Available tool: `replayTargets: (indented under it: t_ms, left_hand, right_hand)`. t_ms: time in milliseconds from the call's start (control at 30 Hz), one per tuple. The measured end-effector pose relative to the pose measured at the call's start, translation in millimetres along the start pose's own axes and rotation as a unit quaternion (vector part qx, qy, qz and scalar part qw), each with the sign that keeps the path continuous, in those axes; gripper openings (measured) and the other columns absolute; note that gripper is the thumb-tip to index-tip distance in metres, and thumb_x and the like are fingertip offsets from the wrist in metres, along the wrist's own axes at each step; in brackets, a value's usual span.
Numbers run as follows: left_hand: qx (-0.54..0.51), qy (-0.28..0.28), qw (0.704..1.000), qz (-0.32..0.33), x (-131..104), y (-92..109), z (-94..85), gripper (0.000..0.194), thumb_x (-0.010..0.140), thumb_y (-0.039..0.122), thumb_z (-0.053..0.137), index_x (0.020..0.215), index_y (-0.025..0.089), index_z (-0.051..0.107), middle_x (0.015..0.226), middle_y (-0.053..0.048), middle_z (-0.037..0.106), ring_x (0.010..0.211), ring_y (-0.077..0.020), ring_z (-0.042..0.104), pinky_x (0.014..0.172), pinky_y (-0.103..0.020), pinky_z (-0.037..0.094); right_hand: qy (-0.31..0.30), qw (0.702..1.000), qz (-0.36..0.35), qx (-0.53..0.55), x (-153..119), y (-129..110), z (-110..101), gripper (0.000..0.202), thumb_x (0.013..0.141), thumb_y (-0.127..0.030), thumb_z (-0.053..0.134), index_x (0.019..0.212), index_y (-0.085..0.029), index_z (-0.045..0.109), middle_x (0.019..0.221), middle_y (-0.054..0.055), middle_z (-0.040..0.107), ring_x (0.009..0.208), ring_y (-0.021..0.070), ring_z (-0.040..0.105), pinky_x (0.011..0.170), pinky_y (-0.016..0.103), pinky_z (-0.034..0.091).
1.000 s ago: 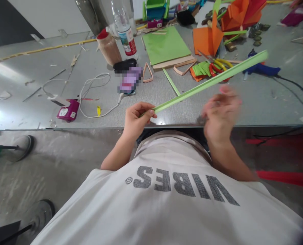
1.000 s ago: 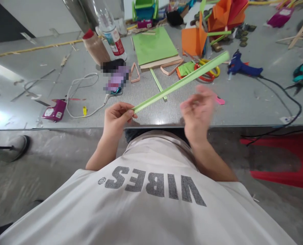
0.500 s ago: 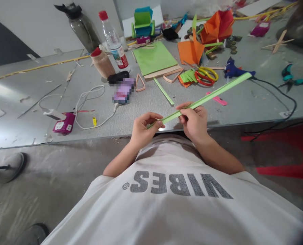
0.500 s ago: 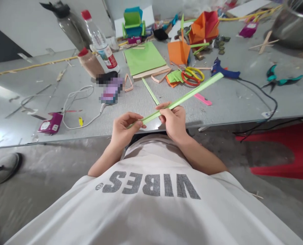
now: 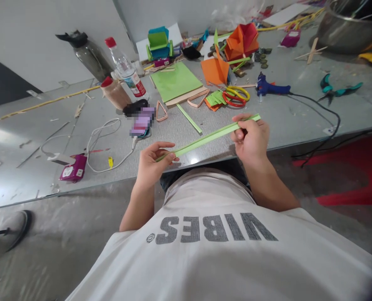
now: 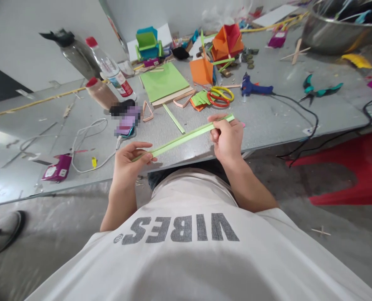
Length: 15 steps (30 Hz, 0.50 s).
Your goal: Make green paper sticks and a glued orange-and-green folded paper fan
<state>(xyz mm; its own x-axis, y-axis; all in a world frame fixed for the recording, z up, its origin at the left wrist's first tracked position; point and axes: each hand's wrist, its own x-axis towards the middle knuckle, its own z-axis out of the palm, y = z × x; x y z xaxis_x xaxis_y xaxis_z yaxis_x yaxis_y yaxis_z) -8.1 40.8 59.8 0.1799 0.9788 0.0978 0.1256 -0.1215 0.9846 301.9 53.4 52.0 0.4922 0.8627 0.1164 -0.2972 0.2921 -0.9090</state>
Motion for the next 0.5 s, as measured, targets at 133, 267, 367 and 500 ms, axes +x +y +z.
replayTargets:
  t_ms: [133,267,367,500]
  left_hand:
    - [0.000,0.010,1.000,-0.005,3,4,-2.1,0.035,0.084,0.039,0.101,0.111,0.020,0.089,0.074,-0.002,0.083,0.075,-0.0216,0.088,0.069,-0.029,0.070]
    - [-0.121,0.081,0.989,0.005,10,6,11.2,0.033,0.075,0.042,0.099,0.096,0.022,0.084,0.074,0.000,0.080,0.063,-0.0153,0.078,0.063,-0.026,0.062]
    - [-0.241,0.142,0.960,0.011,16,10,33.2,0.033,0.077,0.051,0.091,0.089,0.026,0.071,0.064,0.005,0.065,0.055,-0.0097,0.060,0.067,-0.028,0.059]
    - [-0.292,0.156,0.943,0.026,25,17,63.2,0.041,0.076,0.051,0.088,0.090,0.028,0.056,0.060,0.011,0.041,0.052,-0.0070,0.047,0.076,-0.031,0.060]
  right_hand:
    - [0.005,1.000,-0.008,0.004,2,3,-7,0.018,0.077,-0.039,0.084,0.078,-0.026,0.071,0.053,-0.007,0.038,0.046,0.0093,0.029,0.046,0.026,0.021]
    - [0.001,1.000,-0.008,0.019,1,2,-4,0.023,0.078,-0.043,0.087,0.081,-0.026,0.073,0.050,-0.008,0.040,0.045,0.0091,0.030,0.045,0.026,0.021]
    - [-0.004,0.999,-0.011,0.046,-5,0,7,0.023,0.080,-0.043,0.087,0.087,-0.026,0.073,0.051,-0.008,0.043,0.043,0.0082,0.031,0.045,0.025,0.022]
    - [-0.014,0.998,-0.019,0.057,-12,-6,20,0.024,0.080,-0.041,0.085,0.091,-0.027,0.068,0.050,-0.010,0.047,0.042,0.0084,0.032,0.046,0.024,0.024]
